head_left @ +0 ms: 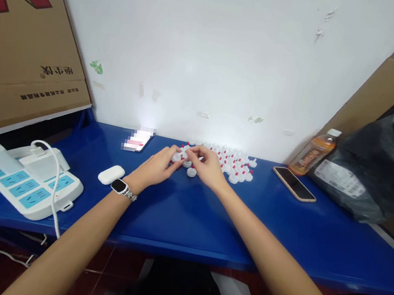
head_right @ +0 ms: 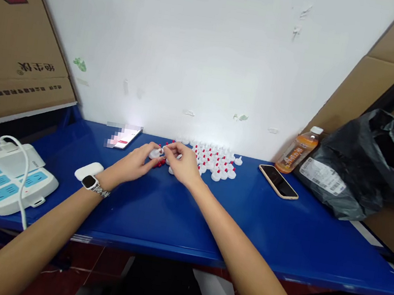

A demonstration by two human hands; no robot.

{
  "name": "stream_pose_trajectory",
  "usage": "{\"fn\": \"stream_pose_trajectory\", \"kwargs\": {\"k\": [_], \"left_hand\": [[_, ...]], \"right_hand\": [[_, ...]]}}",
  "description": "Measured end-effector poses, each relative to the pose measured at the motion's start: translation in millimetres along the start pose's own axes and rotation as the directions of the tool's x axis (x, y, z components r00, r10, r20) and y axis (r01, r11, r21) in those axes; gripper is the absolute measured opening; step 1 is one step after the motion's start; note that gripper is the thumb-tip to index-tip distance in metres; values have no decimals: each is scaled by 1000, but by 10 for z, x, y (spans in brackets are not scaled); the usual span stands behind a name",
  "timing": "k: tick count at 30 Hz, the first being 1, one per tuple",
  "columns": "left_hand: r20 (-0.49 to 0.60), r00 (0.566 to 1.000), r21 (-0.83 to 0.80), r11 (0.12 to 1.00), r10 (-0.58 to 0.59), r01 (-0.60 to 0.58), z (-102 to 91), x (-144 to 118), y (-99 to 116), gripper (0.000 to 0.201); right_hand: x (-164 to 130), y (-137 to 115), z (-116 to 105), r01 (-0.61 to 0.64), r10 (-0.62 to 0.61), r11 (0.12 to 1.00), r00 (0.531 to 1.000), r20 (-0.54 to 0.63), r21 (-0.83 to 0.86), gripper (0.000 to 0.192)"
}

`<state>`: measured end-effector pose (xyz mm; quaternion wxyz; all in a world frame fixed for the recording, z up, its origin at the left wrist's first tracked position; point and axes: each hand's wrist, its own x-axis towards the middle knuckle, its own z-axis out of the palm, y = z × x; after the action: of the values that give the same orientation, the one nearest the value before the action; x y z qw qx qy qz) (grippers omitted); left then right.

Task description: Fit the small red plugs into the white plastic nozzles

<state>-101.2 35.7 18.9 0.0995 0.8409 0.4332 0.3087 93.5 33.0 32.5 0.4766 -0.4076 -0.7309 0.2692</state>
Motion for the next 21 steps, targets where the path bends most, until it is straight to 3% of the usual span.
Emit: {"fn": "stream_pose_trajectory", "kwargs": {"k": [3, 5, 7, 11, 21], "left_hand": [[-63, 996, -28, 998, -58, 57, -59, -1, -63, 31], [-85, 993, -40, 996, -84, 81, -86, 0, -97, 29], [-88, 992, -40, 996, -87, 84, -93, 2, -117, 26], [-68, 996, -47, 997, -61, 58, -66, 7, -113, 24], [-50, 998, -72, 996, -49, 45, -44, 11, -108, 23]], "right_hand": [[19, 50, -12, 79, -65, 942, 996, 56, -327, 17], [19, 69, 21, 199, -106, 814, 974, 198, -545, 13], [19, 80, 89, 302, -109, 686, 942, 318, -662, 12], [42, 113, 236, 334, -68, 566, 930, 361, -754, 16], [30, 177, 274, 320, -67, 566, 936, 345, -759, 20]]}}
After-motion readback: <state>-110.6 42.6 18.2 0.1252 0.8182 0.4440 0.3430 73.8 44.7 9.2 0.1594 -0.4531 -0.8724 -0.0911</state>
